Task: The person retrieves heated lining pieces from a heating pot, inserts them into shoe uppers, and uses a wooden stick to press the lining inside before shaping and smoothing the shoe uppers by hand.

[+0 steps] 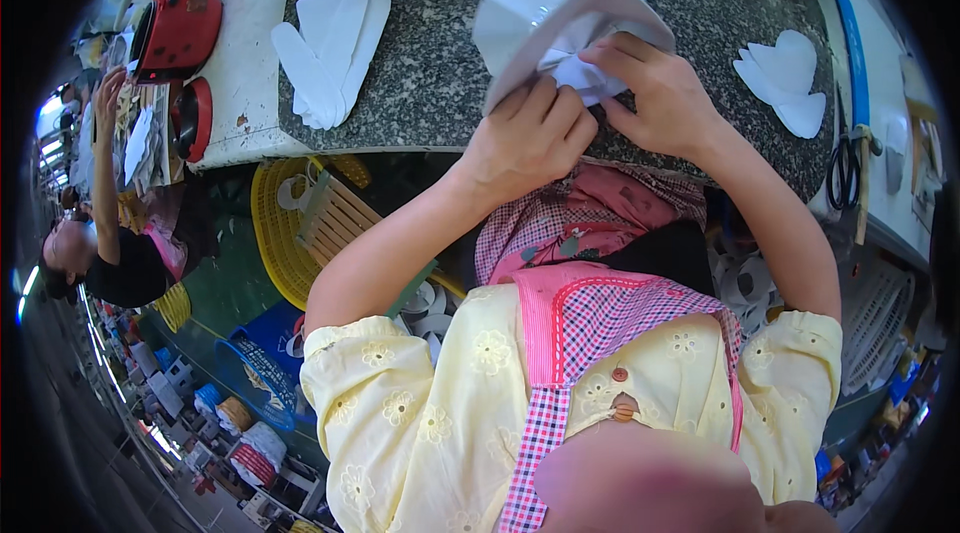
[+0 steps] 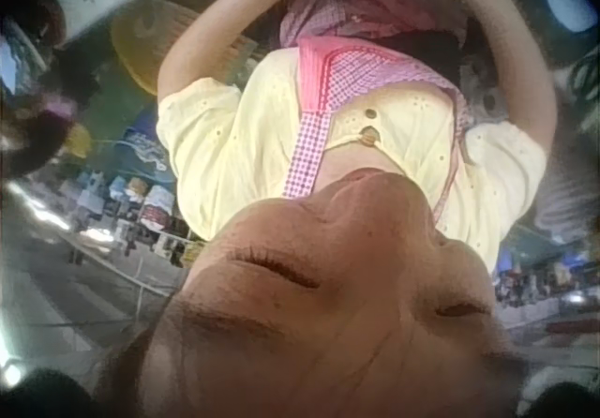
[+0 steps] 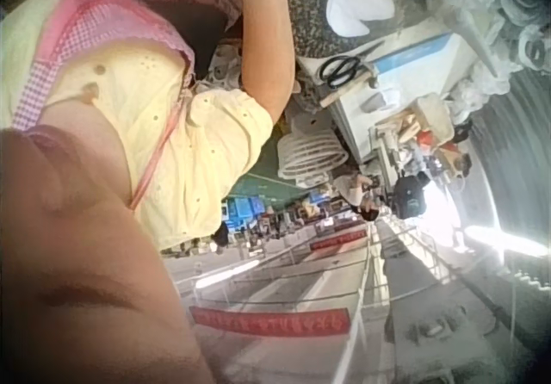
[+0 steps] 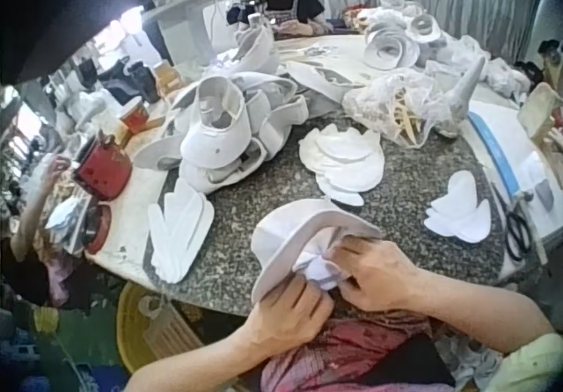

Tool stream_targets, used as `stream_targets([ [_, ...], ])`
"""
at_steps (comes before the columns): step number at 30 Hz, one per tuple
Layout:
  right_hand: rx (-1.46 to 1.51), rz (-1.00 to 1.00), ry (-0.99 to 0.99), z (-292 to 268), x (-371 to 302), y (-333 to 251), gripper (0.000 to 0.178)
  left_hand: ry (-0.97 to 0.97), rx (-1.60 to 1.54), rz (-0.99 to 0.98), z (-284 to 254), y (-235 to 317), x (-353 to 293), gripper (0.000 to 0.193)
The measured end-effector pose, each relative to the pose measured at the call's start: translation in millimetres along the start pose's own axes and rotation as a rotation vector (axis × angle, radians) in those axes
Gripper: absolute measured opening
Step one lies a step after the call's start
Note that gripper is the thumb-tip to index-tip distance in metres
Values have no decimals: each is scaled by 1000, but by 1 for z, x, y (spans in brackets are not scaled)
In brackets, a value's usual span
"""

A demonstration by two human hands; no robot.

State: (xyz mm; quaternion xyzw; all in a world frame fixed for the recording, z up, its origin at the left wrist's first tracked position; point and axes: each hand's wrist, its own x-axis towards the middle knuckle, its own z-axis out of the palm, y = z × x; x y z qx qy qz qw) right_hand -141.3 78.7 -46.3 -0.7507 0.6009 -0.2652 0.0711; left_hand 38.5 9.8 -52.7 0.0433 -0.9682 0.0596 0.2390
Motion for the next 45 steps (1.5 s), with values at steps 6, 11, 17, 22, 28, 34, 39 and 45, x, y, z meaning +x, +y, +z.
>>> stream_targets([
  [6, -10, 67, 21, 4, 4, -1, 34, 43, 16, -27, 6, 3, -8, 19],
  [11, -134, -40, 36, 8, 4, 3, 26, 87, 4, -57, 6, 7, -6, 19],
  [17, -245, -113, 221, 18, 0, 5, 13, 96, 47, -140, 12, 12, 1, 25],
  [22, -232, 91, 327, 26, 2, 3, 10, 111, 272, -267, 23, 19, 16, 34],
  [28, -229, 221, 442, 26, 9, 13, 11, -135, 240, -79, 19, 22, 17, 25],
  [34, 146, 304, 357, 19, -5, 5, 14, -221, 82, -19, 13, 11, 22, 19],
  [39, 27, 173, 351, 26, -9, 17, 12, -45, 123, -4, 18, 13, 19, 21],
  [45, 91, 487, 375, 14, 1, 16, 12, -242, 143, 28, 10, 14, 27, 19],
])
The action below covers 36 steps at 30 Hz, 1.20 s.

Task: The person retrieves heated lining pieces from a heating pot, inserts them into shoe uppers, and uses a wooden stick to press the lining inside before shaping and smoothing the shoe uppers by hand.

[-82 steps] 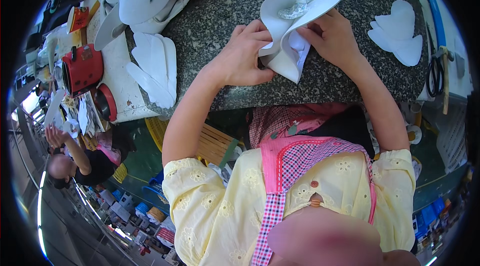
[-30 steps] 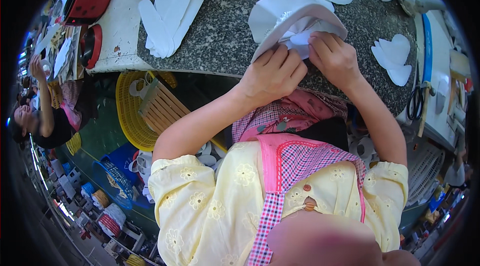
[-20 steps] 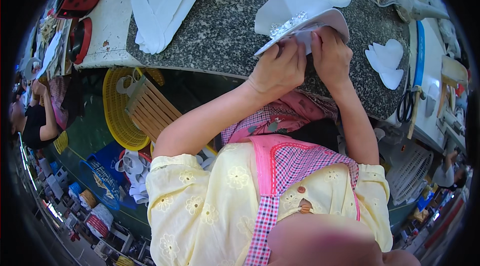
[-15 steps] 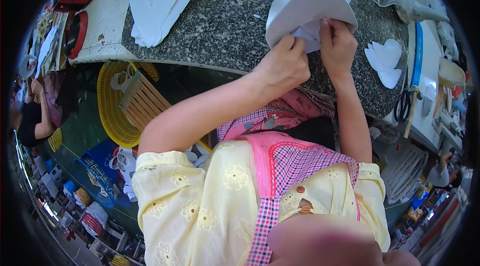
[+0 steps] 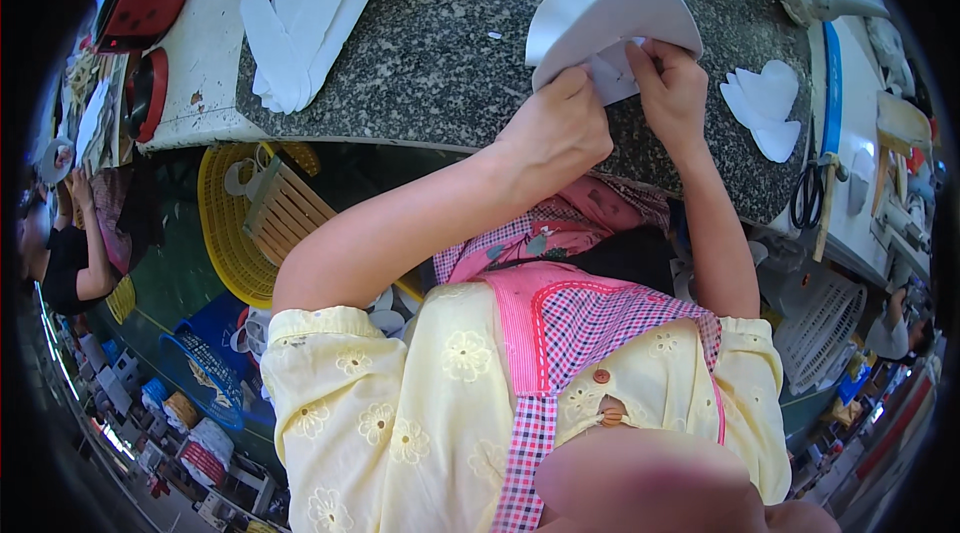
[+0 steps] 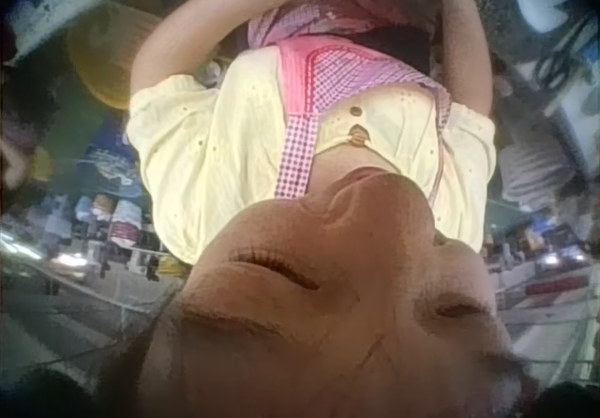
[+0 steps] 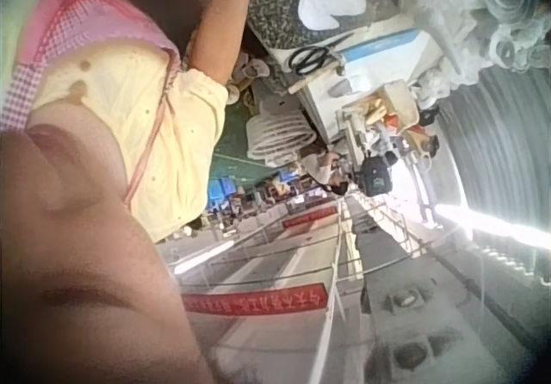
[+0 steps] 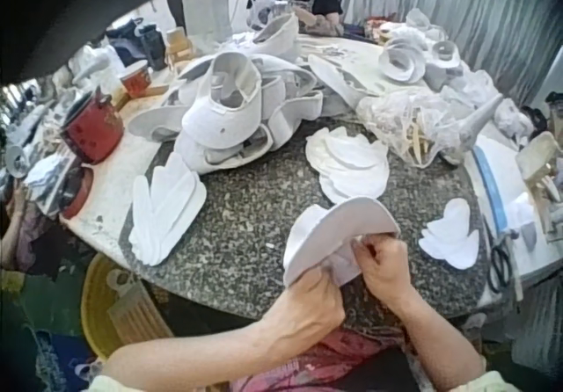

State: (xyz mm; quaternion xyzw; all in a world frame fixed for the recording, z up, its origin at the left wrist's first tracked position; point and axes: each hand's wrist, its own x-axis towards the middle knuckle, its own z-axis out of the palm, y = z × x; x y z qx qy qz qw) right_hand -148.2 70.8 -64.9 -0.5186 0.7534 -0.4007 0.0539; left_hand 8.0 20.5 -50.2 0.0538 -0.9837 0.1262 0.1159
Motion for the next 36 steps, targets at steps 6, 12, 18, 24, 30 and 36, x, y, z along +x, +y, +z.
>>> stream_targets([
  [6, 84, -168, -125, -3, -6, 10, 10, -32, -107, 12, 1, -10, 1, 15],
  [12, -136, -782, -139, -1, -13, 16, 15, -46, -147, -10, -2, -11, -13, 20],
  [18, -250, -840, -248, -4, -12, 13, 18, 127, -197, -77, 9, -4, -38, 33],
  [24, -249, -914, -302, -10, -7, 15, 20, 172, -356, -210, 1, 3, -41, 39],
  [30, -157, -866, -446, -17, -7, 25, 25, 128, -337, -287, 3, 9, -42, 40],
  [36, -139, -852, -515, -22, -4, 24, 32, 132, -396, -284, 3, 5, -34, 33],
])
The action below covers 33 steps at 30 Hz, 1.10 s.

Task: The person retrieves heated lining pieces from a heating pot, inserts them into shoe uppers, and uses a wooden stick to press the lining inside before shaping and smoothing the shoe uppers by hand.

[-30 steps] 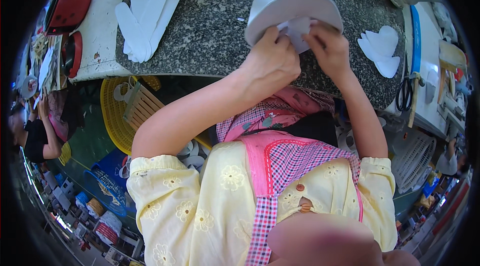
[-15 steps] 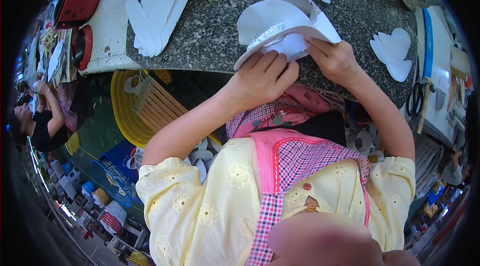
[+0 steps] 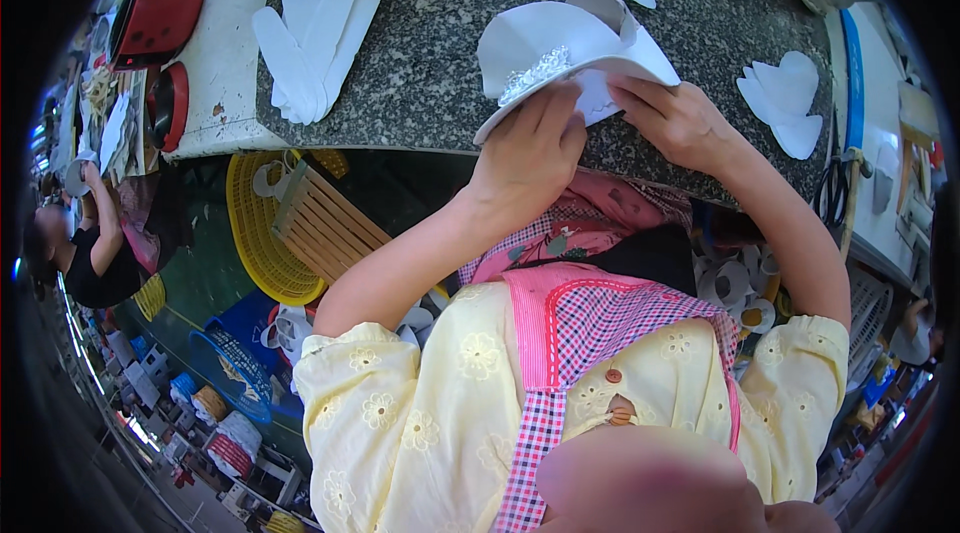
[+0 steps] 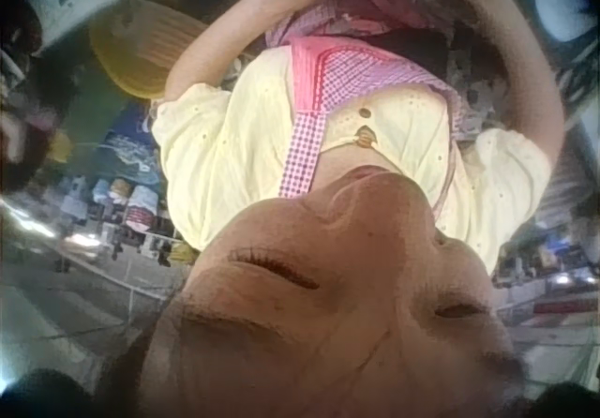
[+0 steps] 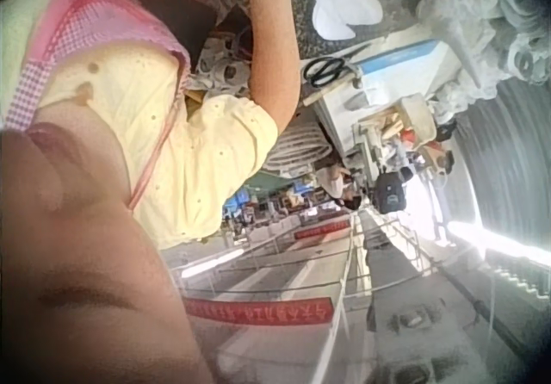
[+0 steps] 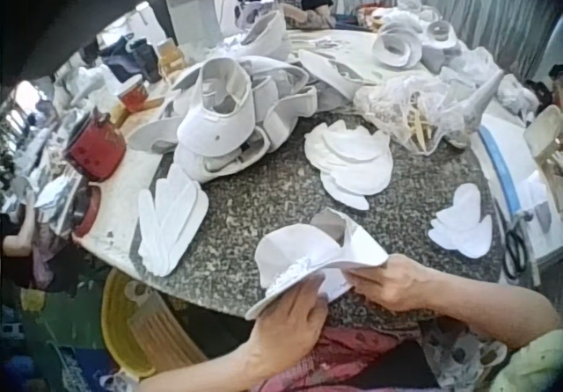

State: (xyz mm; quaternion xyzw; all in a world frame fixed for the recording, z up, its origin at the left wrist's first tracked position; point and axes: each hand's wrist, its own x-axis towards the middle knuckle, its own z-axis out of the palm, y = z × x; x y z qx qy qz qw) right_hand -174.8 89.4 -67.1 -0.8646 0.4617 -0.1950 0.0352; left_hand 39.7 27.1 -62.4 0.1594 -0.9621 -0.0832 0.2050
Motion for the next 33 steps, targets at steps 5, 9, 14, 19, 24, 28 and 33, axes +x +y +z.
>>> stream_targets([
  [5, -36, 39, 45, -2, 2, -7, 32, -89, 75, 115, -3, -2, 4, 30],
  [9, -26, 11, -13, -5, 4, -1, 32, -210, 141, 141, -6, 0, 15, 32],
  [14, 71, 96, 44, -4, -2, 3, 33, -143, 217, 165, 3, -5, 16, 30],
  [19, -48, 129, 101, -6, 2, -4, 29, -284, 163, 251, -15, -7, 33, 17],
  [24, 108, 205, 58, -19, 11, 13, 22, -263, 8, 243, -49, -34, 52, 32],
  [28, 1218, 505, 500, -39, 16, 6, 15, 461, -127, -31, -71, -59, 59, 56],
  [33, 1557, 626, 593, -55, 30, -16, 30, -3, -1390, -595, -35, -28, 76, 75],
])
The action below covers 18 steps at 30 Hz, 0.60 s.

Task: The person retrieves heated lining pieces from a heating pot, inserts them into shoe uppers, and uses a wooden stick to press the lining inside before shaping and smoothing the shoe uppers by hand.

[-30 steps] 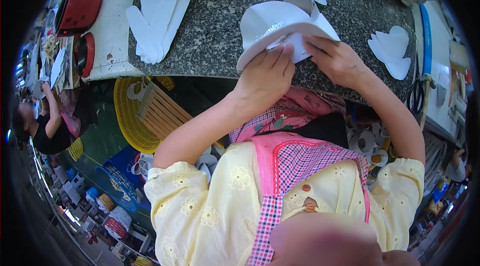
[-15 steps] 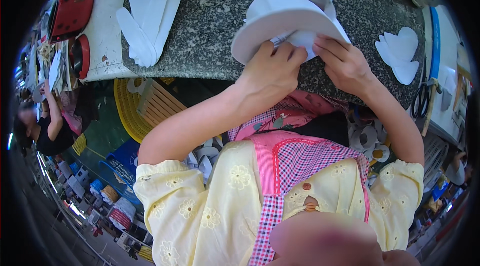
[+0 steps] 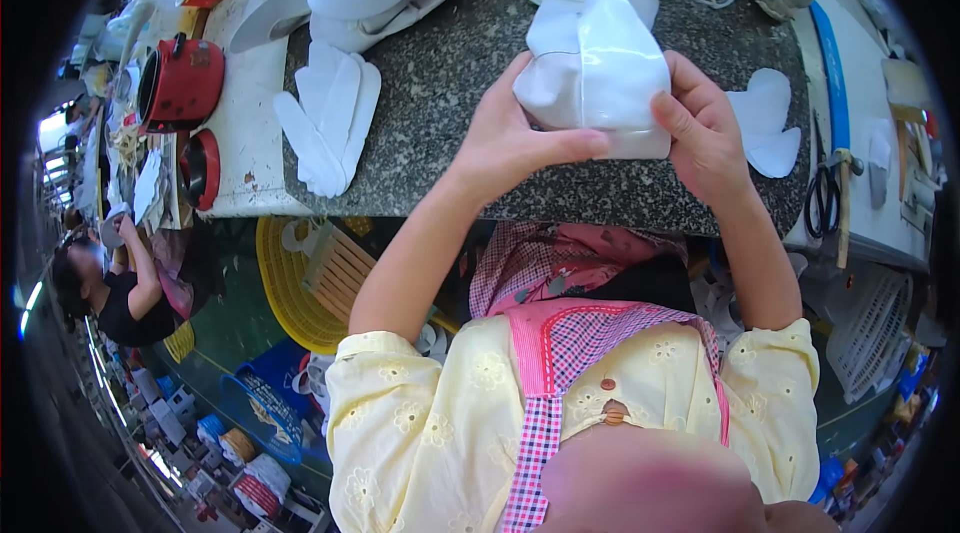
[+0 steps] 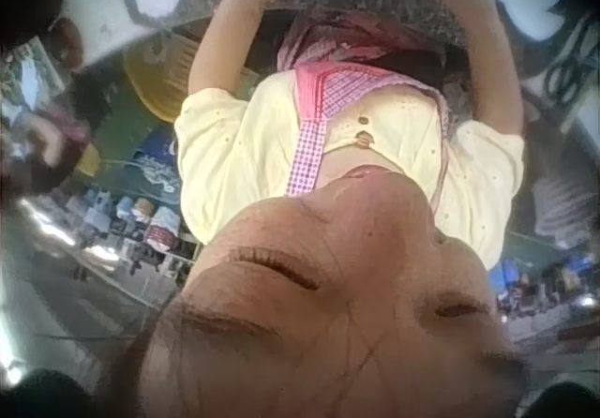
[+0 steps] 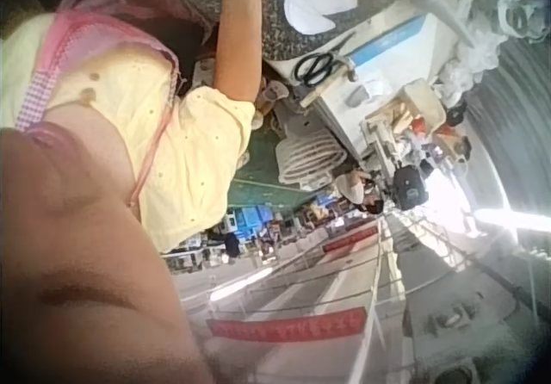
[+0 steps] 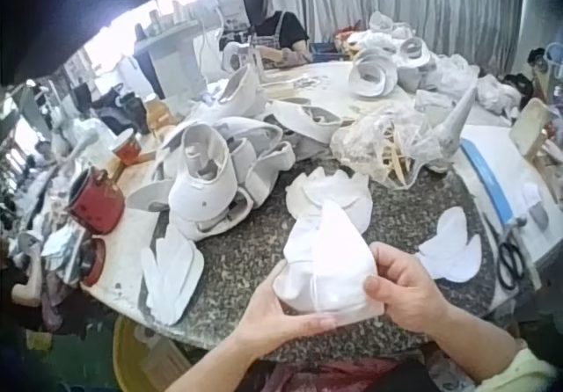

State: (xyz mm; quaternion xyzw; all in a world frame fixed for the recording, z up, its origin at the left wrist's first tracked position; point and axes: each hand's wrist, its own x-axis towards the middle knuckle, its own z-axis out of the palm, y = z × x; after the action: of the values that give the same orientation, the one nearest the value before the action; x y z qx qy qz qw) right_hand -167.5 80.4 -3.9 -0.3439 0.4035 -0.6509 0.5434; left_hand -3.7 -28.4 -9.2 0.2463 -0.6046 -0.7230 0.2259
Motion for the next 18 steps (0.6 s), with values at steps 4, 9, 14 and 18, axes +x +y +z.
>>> stream_targets([
  [4, 30, -70, 44, 4, -9, -3, 41, 2, -128, -40, 25, 21, 3, 73],
  [9, 54, -83, 58, 0, -12, -3, 40, 46, -366, -10, 34, 12, 2, 71],
  [14, 79, -144, 62, -4, -19, -6, 36, -22, -665, -40, 45, 12, -2, 64],
  [18, -12, -200, 45, -12, -25, -14, 34, -105, -682, -74, 41, 7, 8, 58],
])
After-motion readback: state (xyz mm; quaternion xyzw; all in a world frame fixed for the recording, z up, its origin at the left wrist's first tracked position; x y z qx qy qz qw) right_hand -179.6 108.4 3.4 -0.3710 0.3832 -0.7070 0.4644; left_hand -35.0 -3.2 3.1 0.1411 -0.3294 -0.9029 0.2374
